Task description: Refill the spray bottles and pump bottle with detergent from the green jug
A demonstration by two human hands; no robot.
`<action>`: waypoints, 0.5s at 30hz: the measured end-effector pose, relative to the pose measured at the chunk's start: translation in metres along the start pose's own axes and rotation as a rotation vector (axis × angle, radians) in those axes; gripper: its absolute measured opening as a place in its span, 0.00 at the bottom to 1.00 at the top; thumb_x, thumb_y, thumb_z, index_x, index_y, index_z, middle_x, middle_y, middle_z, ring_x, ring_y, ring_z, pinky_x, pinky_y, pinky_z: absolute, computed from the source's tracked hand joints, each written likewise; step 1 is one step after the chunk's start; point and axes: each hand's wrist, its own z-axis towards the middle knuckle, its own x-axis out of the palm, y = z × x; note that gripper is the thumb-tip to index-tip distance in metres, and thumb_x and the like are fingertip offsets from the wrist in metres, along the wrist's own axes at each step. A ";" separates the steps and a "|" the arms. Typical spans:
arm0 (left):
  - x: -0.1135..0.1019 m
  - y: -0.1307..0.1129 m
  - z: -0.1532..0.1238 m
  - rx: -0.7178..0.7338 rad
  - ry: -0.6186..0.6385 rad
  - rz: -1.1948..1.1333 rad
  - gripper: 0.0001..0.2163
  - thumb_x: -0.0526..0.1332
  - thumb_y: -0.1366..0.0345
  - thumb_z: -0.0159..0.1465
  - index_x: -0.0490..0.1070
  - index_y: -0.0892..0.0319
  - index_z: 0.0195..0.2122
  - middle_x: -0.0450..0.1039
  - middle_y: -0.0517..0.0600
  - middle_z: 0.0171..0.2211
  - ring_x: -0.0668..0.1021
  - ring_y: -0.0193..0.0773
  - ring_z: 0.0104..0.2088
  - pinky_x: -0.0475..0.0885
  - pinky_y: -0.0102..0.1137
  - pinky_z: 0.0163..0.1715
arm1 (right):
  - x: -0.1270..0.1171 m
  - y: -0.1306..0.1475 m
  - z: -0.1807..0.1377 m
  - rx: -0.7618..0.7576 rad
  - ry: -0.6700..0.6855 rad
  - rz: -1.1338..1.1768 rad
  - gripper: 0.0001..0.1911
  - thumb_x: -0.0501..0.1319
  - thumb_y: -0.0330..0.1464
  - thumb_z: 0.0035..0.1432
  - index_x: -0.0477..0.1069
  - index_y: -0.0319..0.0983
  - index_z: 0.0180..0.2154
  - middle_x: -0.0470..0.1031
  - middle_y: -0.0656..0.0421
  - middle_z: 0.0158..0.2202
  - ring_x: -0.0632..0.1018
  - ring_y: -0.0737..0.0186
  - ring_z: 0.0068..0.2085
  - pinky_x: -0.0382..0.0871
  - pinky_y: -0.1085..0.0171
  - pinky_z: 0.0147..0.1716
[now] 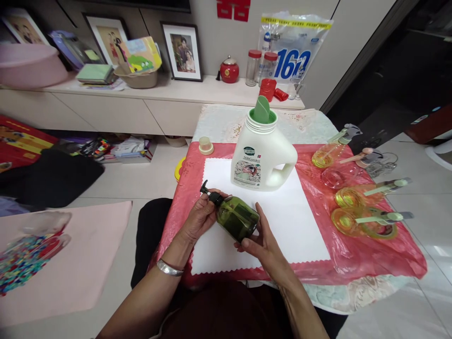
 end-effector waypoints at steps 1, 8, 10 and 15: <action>0.000 0.000 0.000 -0.005 0.001 -0.004 0.20 0.76 0.59 0.54 0.75 0.58 0.44 0.81 0.53 0.44 0.79 0.49 0.53 0.68 0.45 0.59 | -0.002 -0.001 0.001 -0.018 -0.010 -0.040 0.54 0.72 0.44 0.52 0.44 0.54 0.71 0.59 0.50 0.68 0.80 0.59 0.39 0.74 0.53 0.42; 0.000 -0.001 -0.002 -0.034 0.047 0.010 0.20 0.76 0.59 0.54 0.75 0.58 0.45 0.80 0.54 0.47 0.79 0.50 0.54 0.70 0.44 0.57 | -0.011 -0.003 0.009 0.152 0.044 0.065 0.51 0.59 0.59 0.58 0.49 0.36 0.70 0.78 0.43 0.47 0.79 0.58 0.29 0.72 0.57 0.31; -0.002 0.001 0.000 -0.024 0.048 0.012 0.20 0.76 0.59 0.54 0.75 0.57 0.45 0.81 0.54 0.46 0.79 0.49 0.53 0.72 0.41 0.54 | -0.006 -0.003 0.008 0.158 -0.012 0.074 0.50 0.56 0.59 0.60 0.41 0.43 0.72 0.75 0.43 0.53 0.80 0.58 0.29 0.73 0.56 0.31; -0.008 0.004 0.002 -0.002 -0.002 -0.019 0.19 0.75 0.61 0.55 0.75 0.57 0.46 0.80 0.51 0.47 0.81 0.42 0.49 0.75 0.33 0.47 | 0.002 -0.001 0.006 -0.087 -0.073 -0.041 0.54 0.70 0.49 0.54 0.40 0.53 0.72 0.59 0.49 0.68 0.80 0.58 0.41 0.75 0.54 0.43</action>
